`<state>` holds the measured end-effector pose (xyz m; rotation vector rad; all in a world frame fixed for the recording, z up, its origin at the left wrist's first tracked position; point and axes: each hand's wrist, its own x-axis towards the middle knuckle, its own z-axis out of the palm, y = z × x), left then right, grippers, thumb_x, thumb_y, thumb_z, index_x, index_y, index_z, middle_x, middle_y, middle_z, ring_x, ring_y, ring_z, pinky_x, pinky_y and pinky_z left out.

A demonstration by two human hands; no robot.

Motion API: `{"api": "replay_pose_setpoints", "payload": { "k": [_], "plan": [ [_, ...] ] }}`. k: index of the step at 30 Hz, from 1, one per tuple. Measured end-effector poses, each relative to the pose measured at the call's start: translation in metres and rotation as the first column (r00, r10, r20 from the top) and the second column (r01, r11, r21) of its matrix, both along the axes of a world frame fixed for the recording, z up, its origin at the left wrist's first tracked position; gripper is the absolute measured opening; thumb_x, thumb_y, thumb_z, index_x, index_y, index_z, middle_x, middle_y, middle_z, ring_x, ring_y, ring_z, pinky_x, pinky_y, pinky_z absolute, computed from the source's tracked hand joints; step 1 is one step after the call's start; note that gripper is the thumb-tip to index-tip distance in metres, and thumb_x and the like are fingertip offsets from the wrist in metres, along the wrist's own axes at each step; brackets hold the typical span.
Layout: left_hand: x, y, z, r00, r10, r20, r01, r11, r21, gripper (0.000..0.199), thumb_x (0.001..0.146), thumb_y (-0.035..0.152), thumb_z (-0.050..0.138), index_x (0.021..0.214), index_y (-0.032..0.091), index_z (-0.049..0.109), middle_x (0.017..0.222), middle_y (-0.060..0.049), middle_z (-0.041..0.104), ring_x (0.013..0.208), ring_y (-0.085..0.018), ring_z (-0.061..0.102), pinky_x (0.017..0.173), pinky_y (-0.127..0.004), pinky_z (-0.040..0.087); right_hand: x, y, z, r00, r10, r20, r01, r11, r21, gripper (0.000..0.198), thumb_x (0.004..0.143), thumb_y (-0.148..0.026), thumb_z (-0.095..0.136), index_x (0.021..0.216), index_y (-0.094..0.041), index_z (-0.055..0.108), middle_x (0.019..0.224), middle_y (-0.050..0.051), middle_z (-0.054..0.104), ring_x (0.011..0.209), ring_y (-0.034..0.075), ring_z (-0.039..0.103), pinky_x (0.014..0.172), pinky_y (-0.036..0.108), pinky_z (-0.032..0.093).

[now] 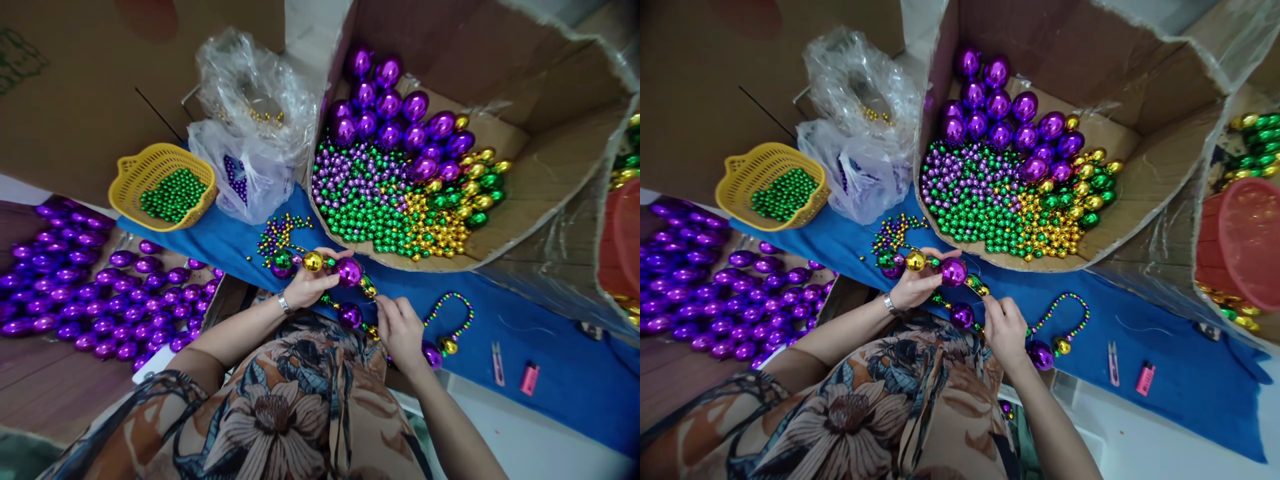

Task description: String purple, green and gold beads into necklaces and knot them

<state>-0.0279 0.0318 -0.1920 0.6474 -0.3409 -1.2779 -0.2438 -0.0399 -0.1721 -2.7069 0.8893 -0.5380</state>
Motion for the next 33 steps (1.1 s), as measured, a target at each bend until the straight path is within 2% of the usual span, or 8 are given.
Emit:
{"api": "replay_pose_setpoints", "payload": {
  "k": [1, 5, 10, 14, 17, 20, 27, 33],
  "plan": [
    [-0.001, 0.001, 0.0, 1.0, -0.006, -0.004, 0.006, 1.0, -0.002, 0.042, 0.07, 0.02, 0.083, 0.102, 0.021, 0.056, 0.126, -0.011, 0.065, 0.11, -0.026, 0.066, 0.093, -0.038, 0.05, 0.001, 0.001, 0.001, 1.0, 0.01, 0.005, -0.01, 1.0, 0.016, 0.017, 0.094, -0.018, 0.052, 0.102, -0.018, 0.066, 0.077, 0.003, 0.057, 0.069, 0.013, 0.057, 0.065, 0.025, 0.048],
    [-0.007, 0.003, 0.003, 0.998, -0.052, -0.044, 0.052, 0.999, -0.012, 0.051, 0.07, 0.018, 0.082, 0.11, 0.025, 0.052, 0.124, -0.01, 0.066, 0.109, -0.026, 0.067, 0.092, -0.038, 0.051, 0.005, 0.0, 0.007, 0.995, 0.085, 0.053, -0.095, 0.968, 0.234, 0.015, 0.095, -0.018, 0.051, 0.103, -0.017, 0.064, 0.086, 0.004, 0.062, 0.078, 0.012, 0.061, 0.071, 0.023, 0.05],
    [-0.007, 0.002, 0.005, 0.999, -0.002, -0.033, 0.004, 0.999, 0.054, 0.072, 0.068, 0.019, 0.083, 0.13, 0.027, 0.047, 0.127, -0.013, 0.064, 0.113, -0.027, 0.065, 0.095, -0.04, 0.051, 0.002, -0.003, 0.008, 0.997, 0.073, 0.013, -0.074, 0.99, 0.117, 0.016, 0.095, -0.019, 0.053, 0.105, -0.017, 0.065, 0.083, 0.004, 0.061, 0.073, 0.012, 0.061, 0.069, 0.024, 0.05],
    [-0.004, 0.001, 0.003, 0.996, -0.019, -0.084, 0.027, 0.995, 0.093, 0.058, 0.072, 0.021, 0.081, 0.122, 0.022, 0.053, 0.13, -0.015, 0.063, 0.11, -0.027, 0.067, 0.086, -0.036, 0.056, 0.001, -0.004, 0.006, 0.997, 0.078, -0.023, -0.077, 0.997, 0.025, 0.016, 0.094, -0.017, 0.054, 0.105, -0.016, 0.066, 0.082, 0.004, 0.061, 0.072, 0.013, 0.061, 0.068, 0.024, 0.049],
    [-0.001, 0.002, 0.001, 0.985, -0.045, -0.165, 0.062, 0.993, 0.097, 0.038, 0.08, 0.03, 0.075, 0.112, 0.019, 0.057, 0.13, -0.015, 0.063, 0.107, -0.027, 0.068, 0.082, -0.037, 0.058, 0.0, -0.005, 0.006, 0.996, 0.092, -0.017, -0.091, 0.994, 0.067, 0.016, 0.094, -0.017, 0.053, 0.104, -0.016, 0.065, 0.084, 0.005, 0.061, 0.073, 0.013, 0.061, 0.068, 0.024, 0.049],
    [-0.001, 0.001, 0.001, 0.972, -0.035, -0.232, 0.063, 0.992, 0.114, 0.029, 0.083, 0.034, 0.072, 0.102, 0.017, 0.058, 0.128, -0.015, 0.064, 0.107, -0.027, 0.068, 0.085, -0.043, 0.059, -0.002, -0.008, 0.008, 0.996, 0.095, -0.004, -0.093, 0.989, 0.114, 0.016, 0.095, -0.017, 0.052, 0.104, -0.016, 0.065, 0.086, 0.005, 0.061, 0.074, 0.013, 0.061, 0.069, 0.023, 0.05],
    [-0.004, -0.005, 0.001, 0.974, 0.045, -0.224, 0.011, 0.97, 0.242, 0.035, 0.082, 0.044, 0.071, 0.094, 0.014, 0.058, 0.119, -0.015, 0.069, 0.093, -0.023, 0.072, 0.079, -0.04, 0.062, -0.007, -0.012, 0.007, 0.996, 0.077, -0.051, -0.073, 0.994, 0.077, 0.019, 0.096, -0.02, 0.049, 0.104, -0.019, 0.066, 0.085, 0.004, 0.061, 0.075, 0.013, 0.06, 0.068, 0.024, 0.049],
    [-0.005, -0.005, 0.004, 0.979, 0.072, -0.189, -0.024, 0.969, 0.246, 0.038, 0.08, 0.046, 0.073, 0.097, 0.015, 0.06, 0.118, -0.014, 0.069, 0.091, -0.022, 0.072, 0.076, -0.038, 0.062, -0.008, -0.012, 0.009, 0.992, 0.092, -0.082, -0.088, 0.995, 0.042, 0.021, 0.096, -0.021, 0.049, 0.107, -0.018, 0.066, 0.083, 0.004, 0.058, 0.073, 0.012, 0.058, 0.069, 0.023, 0.048]
  ]
}}
